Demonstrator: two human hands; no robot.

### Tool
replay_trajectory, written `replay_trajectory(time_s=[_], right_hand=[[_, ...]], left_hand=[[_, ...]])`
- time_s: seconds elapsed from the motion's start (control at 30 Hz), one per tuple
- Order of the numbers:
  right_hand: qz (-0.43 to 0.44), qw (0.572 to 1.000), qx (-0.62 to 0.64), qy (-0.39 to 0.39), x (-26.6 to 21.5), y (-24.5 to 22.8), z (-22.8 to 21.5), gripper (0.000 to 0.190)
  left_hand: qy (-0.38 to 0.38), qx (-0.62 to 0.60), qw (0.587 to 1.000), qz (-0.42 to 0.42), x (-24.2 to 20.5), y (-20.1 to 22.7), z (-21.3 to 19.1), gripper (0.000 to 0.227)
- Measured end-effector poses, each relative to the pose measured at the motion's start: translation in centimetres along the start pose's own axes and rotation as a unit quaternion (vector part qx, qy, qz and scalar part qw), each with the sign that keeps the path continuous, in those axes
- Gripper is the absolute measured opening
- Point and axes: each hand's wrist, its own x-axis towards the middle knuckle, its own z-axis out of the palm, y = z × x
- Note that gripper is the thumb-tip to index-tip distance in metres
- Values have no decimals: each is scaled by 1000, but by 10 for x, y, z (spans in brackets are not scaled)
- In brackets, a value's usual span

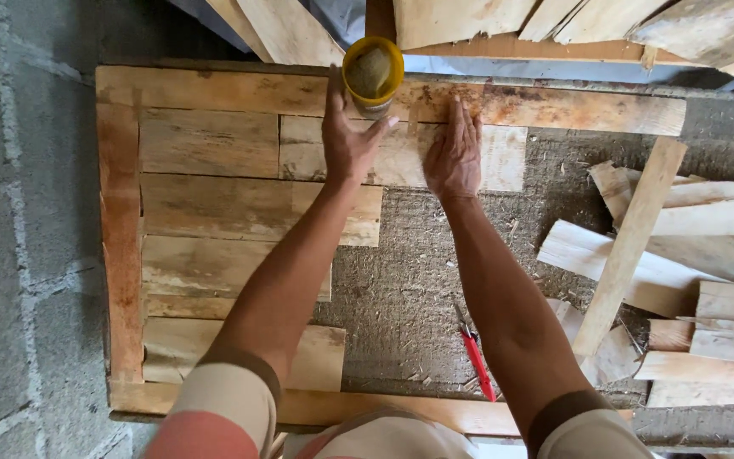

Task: Assembling and fitting thin wood strips into a wooden frame, using a utility knife for cutting.

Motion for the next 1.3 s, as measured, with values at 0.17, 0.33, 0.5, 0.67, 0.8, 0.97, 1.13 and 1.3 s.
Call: replay_trajectory(time_s=[0.17, 0.33, 0.5, 0.67, 0.8, 0.97, 1.13, 1.3], right_hand=[[-4, 1000, -8, -13, -1, 6, 5, 56], [-17, 1000, -1, -7, -8, 9, 6, 73], [-20, 999, -42, -13, -5, 1, -1, 79], [-36, 997, -70, -1, -6, 22, 3, 73], [-14, 1000, 1, 6, -31, -2, -60, 68], [-61, 996, 65, 25, -122, 3, -141, 65], [-73, 995, 54, 36, -242, 15, -225, 67], [-8, 996, -17, 84, -360, 54, -284, 59]], left_hand=[[37, 8, 999, -31, -80, 62, -45, 93], [74, 51, 994, -55, -224, 116, -105, 73], [24, 243, 964, -101, -385, 135, -173, 53], [66, 298, 924, -230, -534, 108, -222, 37], [204, 255, 845, -423, -584, 100, -232, 41], [333, -89, 730, -590, -622, 7, -218, 61], [395, -302, 689, -528, -595, -12, -187, 54], [404, -274, 670, -559, -574, -3, -180, 50]])
